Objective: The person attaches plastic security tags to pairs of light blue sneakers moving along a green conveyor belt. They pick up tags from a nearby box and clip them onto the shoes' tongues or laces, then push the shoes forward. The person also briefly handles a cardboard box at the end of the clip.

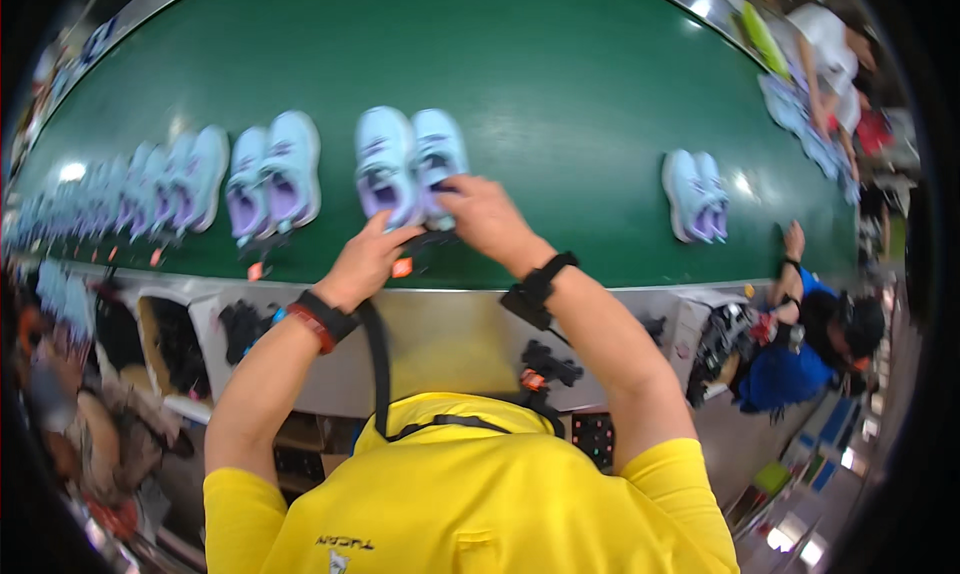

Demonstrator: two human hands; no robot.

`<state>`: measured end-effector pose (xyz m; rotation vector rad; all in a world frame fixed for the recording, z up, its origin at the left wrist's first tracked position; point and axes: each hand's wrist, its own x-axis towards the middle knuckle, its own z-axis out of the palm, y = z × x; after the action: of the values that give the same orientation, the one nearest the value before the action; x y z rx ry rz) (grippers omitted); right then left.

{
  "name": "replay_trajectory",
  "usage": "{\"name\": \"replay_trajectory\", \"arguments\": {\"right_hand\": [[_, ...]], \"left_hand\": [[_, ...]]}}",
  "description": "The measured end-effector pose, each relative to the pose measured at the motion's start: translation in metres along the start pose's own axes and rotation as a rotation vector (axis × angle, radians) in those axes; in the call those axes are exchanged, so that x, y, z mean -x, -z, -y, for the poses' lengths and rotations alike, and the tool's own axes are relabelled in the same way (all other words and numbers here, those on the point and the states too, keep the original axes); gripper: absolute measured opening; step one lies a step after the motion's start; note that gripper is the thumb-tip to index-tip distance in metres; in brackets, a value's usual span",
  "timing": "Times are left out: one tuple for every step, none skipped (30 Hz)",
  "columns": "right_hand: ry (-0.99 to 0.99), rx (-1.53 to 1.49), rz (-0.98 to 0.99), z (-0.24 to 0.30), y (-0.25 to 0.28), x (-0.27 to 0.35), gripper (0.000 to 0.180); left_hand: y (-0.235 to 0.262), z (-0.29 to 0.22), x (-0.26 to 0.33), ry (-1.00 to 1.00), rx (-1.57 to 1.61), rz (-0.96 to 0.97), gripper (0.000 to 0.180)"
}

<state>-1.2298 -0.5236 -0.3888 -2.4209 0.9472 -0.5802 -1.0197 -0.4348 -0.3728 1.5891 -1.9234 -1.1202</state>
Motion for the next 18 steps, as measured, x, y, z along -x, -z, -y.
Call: {"name": "replay_trajectory", "arguments": {"right_hand": [[0.014,-0.077,0.041,-0.004,0.002,0.004,0.029],[0.025,-0.147,0.079,-0.009,0.01,0.01,0.038],[-0.032,-0.063,0.02,-0.017,0.023,0.018,0.039],[-0.084,0.018,-0.038,-0.025,0.037,0.027,0.04],[-0.126,0.093,-0.096,-0.034,0.052,0.036,0.042],[-0.26,0.165,-0.2,-0.048,0.068,0.048,0.039],[-0.39,0.23,-0.307,-0.07,0.085,0.063,0.037],[-0.569,0.319,-0.366,-0.098,0.099,0.087,0.039],[-0.775,0.418,-0.415,-0.117,0.115,0.108,0.041],[-0.934,0.479,-0.39,-0.137,0.136,0.13,0.045],[-1.015,0.561,-0.391,-0.152,0.155,0.15,0.05],[-1.061,0.664,-0.409,-0.166,0.169,0.171,0.056],[-1.096,0.668,-0.367,-0.169,0.183,0.182,0.059],[-1.134,0.674,-0.327,-0.169,0.197,0.191,0.062],[-1.173,0.601,-0.166,-0.175,0.208,0.201,0.062],[-1.212,0.524,-0.004,-0.183,0.216,0.213,0.063],[-1.238,0.433,0.159,-0.189,0.219,0.222,0.064],[-1.179,0.491,0.203,-0.193,0.219,0.228,0.061]], "left_hand": [[-0.001,0.005,0.002,0.02,-0.124,0.075,0.039],[-0.003,0.009,0.003,0.028,-0.249,0.142,0.04],[-0.004,0.009,0.005,0.045,-0.24,0.13,0.04],[-0.004,0.007,0.006,0.067,-0.234,0.117,0.04],[-0.004,0.003,0.003,0.096,-0.254,0.141,0.04],[-0.004,0.002,0.002,0.139,-0.279,0.159,0.039],[-0.008,0.008,0.002,0.104,-0.314,0.156,0.04],[-0.012,0.013,0.0,0.071,-0.35,0.151,0.042],[-0.012,0.013,-0.004,0.067,-0.364,0.18,0.042],[-0.014,0.012,-0.007,0.105,-0.387,0.219,0.04],[-0.013,0.01,-0.009,0.117,-0.4,0.235,0.04],[-0.012,0.007,-0.011,0.122,-0.411,0.251,0.039],[-0.012,0.009,-0.011,0.129,-0.428,0.25,0.039],[-0.011,0.012,-0.01,0.132,-0.446,0.25,0.039],[-0.009,0.013,-0.01,0.106,-0.454,0.243,0.037],[-0.009,0.012,-0.013,0.137,-0.451,0.27,0.036],[-0.008,0.01,-0.014,0.155,-0.46,0.284,0.035],[-0.008,0.009,-0.015,0.172,-0.468,0.298,0.035]]}}
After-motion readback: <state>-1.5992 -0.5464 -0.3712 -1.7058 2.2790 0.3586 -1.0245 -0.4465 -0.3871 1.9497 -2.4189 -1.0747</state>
